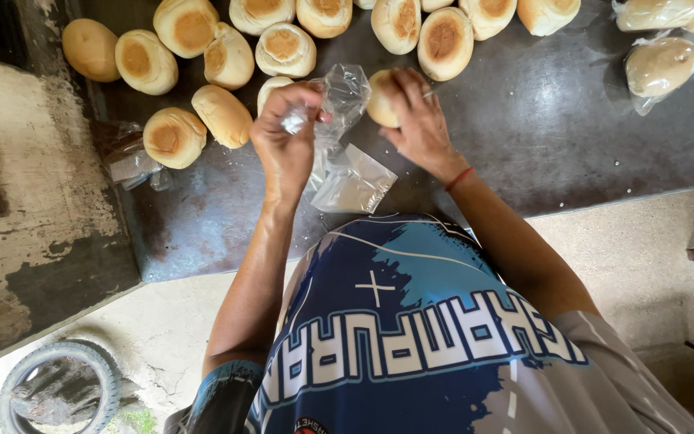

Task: The person individually wraps bread buns in plastic bags by hand and places the packaged buns into a red plastic crate.

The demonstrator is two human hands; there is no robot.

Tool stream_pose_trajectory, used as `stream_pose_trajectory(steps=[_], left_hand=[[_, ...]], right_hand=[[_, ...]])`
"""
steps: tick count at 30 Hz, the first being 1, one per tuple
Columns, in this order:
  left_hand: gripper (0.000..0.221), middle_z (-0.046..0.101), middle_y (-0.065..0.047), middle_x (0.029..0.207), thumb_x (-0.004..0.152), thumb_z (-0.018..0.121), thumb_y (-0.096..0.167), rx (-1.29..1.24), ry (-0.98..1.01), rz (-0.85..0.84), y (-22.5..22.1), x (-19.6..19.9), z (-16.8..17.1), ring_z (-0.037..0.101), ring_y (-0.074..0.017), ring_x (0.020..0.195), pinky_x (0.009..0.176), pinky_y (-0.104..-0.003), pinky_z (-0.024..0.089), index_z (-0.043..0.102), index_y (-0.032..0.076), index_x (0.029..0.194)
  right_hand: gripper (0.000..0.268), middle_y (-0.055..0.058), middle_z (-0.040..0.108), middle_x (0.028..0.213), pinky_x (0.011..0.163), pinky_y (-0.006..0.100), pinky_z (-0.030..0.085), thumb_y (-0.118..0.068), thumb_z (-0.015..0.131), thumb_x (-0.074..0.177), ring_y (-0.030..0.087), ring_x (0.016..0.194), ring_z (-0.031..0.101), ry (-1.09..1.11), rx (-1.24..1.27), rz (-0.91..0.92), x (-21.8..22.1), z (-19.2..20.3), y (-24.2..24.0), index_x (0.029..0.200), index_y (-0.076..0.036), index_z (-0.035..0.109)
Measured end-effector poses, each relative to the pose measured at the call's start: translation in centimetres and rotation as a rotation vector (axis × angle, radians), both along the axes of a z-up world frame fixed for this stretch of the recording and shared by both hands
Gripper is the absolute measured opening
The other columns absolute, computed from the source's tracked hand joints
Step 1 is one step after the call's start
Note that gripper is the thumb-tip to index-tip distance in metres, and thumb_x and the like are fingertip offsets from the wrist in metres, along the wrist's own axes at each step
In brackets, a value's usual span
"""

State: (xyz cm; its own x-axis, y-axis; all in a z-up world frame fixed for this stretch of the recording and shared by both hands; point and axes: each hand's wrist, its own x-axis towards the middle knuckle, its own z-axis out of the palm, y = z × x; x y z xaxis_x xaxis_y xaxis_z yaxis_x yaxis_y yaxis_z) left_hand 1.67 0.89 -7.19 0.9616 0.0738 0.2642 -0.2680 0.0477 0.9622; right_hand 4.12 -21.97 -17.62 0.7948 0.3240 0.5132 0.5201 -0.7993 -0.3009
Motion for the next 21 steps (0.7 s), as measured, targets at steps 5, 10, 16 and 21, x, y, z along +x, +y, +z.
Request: stream_pose_trajectory(steps=[5, 10, 16, 21], left_hand=[[0.042, 0.073, -0.015, 0.118, 0.072, 0.063, -0.019, 0.878, -0.095, -0.088, 0.7, 0.8, -1.6, 0.073, -0.0318, 0.097, 0.082, -0.037, 0.059, 0.075, 0.004, 0.105], [0.047, 0.064, -0.024, 0.132, 0.075, 0.077, -0.006, 0.802, 0.009, -0.170, -2.5, 2.2, -3.1, 0.066, -0.0382, 0.115, 0.097, -0.039, 0.056, 0.067, -0.004, 0.121], [0.069, 0.055, -0.023, 0.146, 0.076, 0.081, -0.004, 0.392, 0.067, -0.339, -4.0, 3.3, -0.9, 0.053, -0.0351, 0.138, 0.116, -0.039, 0.043, 0.055, -0.006, 0.141], [0.062, 0.055, -0.018, 0.151, 0.081, 0.075, -0.009, 0.684, -0.177, -0.215, -3.6, 3.2, 0.6, 0.062, -0.0347, 0.136, 0.114, -0.037, 0.055, 0.056, -0.005, 0.140]], right_hand=[[0.079, 0.014, 0.063, 0.127, 0.086, 0.055, 0.055, -0.015, 0.083, 0.079, 0.036, 0.119, 0.064, 0.899, 1.149, -0.191, 1.4, 1.3, -2.1, 0.143, -0.003, 0.039], [0.063, 0.013, 0.058, 0.146, 0.122, 0.035, 0.046, -0.001, 0.072, 0.105, 0.021, 0.141, 0.054, 0.786, 1.499, 0.303, -1.1, 3.8, -2.1, 0.159, 0.002, 0.038], [0.080, 0.009, 0.049, 0.147, 0.117, 0.045, 0.055, 0.002, 0.079, 0.093, 0.026, 0.136, 0.057, 0.596, 1.668, 0.324, -2.1, 7.3, 0.5, 0.155, -0.017, 0.033], [0.083, 0.014, 0.051, 0.142, 0.105, 0.043, 0.059, 0.001, 0.084, 0.088, 0.031, 0.128, 0.063, 0.145, 0.483, 0.067, -2.8, 8.6, 0.6, 0.156, -0.015, 0.041]])
